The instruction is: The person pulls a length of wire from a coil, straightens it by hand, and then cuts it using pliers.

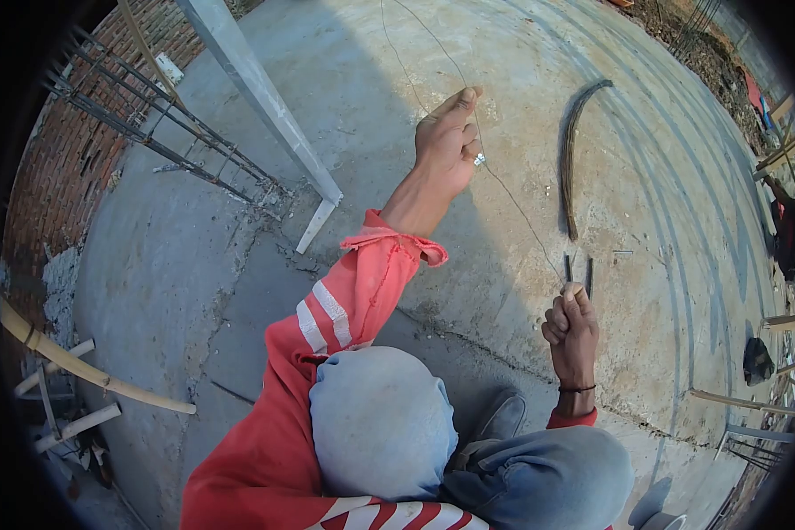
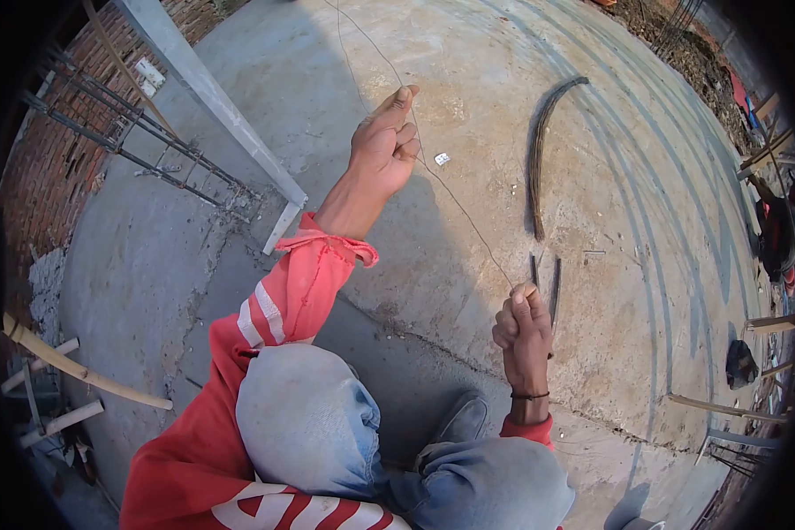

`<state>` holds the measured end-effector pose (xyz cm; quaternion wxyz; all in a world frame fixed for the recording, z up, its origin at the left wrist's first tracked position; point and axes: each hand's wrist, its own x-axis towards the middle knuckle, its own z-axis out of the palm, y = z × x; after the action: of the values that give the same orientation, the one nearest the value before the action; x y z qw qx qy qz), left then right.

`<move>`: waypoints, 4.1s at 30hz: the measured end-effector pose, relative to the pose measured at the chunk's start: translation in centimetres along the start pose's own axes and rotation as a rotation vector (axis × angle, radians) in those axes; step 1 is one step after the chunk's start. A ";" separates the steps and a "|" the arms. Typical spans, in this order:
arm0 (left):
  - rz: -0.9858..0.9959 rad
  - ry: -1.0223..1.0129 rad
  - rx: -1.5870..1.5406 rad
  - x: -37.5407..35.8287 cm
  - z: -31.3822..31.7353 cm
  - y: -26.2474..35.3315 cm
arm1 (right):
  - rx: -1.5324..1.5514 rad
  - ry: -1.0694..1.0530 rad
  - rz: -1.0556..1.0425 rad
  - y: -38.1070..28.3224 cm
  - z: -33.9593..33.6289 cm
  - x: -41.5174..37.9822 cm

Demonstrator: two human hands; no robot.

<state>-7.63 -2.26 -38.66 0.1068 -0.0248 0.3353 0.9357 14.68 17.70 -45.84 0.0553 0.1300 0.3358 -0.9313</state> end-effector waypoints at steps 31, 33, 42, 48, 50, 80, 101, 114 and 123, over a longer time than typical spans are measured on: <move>0.004 0.078 0.067 -0.9 0.6 -0.6 | -1.332 0.424 -0.570 -0.2 -1.5 -0.1; -0.003 0.043 0.078 -0.8 0.7 -0.5 | -1.472 0.316 -0.517 0.2 -1.6 0.2; -0.056 0.008 -0.003 -0.2 -0.9 -1.1 | -0.240 -0.366 0.241 -0.2 -4.4 -2.2; 0.042 0.073 0.076 -0.4 -0.3 -1.4 | -1.176 -0.094 -0.032 -0.1 0.0 -2.6; 0.067 0.093 0.090 -0.2 -0.3 -1.7 | -1.434 -0.045 -0.119 0.1 0.7 -2.5; -0.103 0.008 -0.120 -0.4 -0.9 -2.4 | -0.246 0.140 -0.102 -0.2 -0.3 0.1; -0.173 -0.035 -0.101 0.3 -1.8 -2.7 | 0.224 -0.308 0.121 -0.6 -2.3 -0.5; -0.170 0.005 0.014 0.1 -1.5 -3.1 | -1.052 -0.498 0.397 0.5 0.2 0.3; -0.096 -0.019 -0.122 0.8 -2.0 -1.4 | 0.092 -0.011 0.042 -0.7 -2.8 -0.2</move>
<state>-8.16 -2.30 -41.18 0.1533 -0.0384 0.2750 0.9484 15.29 20.02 -47.47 0.0708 0.1345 0.2896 -0.9450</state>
